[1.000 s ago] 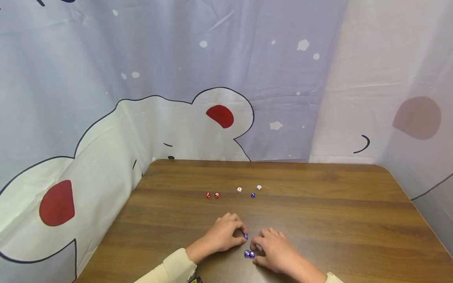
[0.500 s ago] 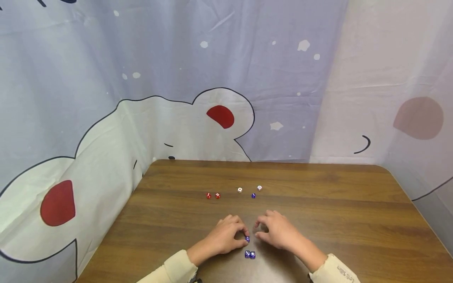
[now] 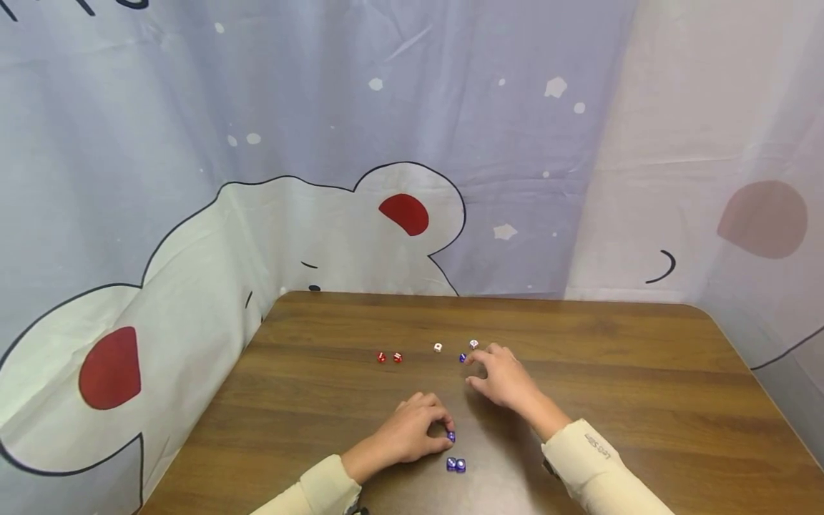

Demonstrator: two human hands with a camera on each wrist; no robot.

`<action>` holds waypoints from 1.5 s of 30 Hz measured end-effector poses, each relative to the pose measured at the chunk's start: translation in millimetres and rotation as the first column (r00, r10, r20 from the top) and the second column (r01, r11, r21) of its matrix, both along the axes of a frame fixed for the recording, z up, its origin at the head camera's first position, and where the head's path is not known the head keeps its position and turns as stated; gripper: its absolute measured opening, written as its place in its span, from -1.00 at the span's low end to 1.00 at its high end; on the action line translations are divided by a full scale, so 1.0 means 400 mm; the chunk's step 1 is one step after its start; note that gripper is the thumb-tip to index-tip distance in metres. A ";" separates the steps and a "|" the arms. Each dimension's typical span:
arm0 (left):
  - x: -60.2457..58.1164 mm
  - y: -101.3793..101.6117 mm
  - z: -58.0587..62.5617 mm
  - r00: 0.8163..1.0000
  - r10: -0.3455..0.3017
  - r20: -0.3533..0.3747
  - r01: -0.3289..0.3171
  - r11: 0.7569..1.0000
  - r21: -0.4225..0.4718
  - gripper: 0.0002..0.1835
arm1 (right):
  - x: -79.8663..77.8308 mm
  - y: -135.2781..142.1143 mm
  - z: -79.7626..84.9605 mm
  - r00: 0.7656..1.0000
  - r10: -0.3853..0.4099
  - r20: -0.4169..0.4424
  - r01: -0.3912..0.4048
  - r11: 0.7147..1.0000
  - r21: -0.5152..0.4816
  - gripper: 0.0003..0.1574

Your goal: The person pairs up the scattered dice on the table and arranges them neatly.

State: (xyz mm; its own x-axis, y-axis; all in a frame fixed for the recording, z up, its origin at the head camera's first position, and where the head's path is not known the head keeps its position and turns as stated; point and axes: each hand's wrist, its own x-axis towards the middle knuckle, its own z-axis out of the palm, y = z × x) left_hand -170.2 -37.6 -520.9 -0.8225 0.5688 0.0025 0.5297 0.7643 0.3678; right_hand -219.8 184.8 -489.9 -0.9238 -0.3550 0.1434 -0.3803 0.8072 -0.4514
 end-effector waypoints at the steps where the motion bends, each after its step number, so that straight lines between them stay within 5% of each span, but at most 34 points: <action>1: 0.000 0.000 -0.001 1.000 -0.001 0.000 0.001 1.000 0.002 -0.84 | -0.008 0.001 -0.005 1.000 -0.012 0.003 0.012 1.000 0.000 -0.65; 19: -0.002 -0.001 0.000 1.000 -0.008 0.025 0.007 1.000 0.028 -0.82 | -0.082 -0.004 -0.050 0.996 -0.085 0.028 0.082 0.993 0.080 -0.63; 45: -0.015 0.000 0.004 0.999 -0.021 0.046 0.019 0.999 0.036 -0.81 | -0.116 -0.035 -0.052 0.989 -0.142 0.041 0.136 0.984 0.116 -0.79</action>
State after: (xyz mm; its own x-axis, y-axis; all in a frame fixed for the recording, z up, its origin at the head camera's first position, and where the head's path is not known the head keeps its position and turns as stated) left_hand -176.3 -37.5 -519.4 -0.8106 0.5854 -0.0152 0.5264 0.7398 0.4191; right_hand -266.2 170.9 -510.8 -0.9701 -0.2342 0.0638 -0.2409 0.8972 -0.3701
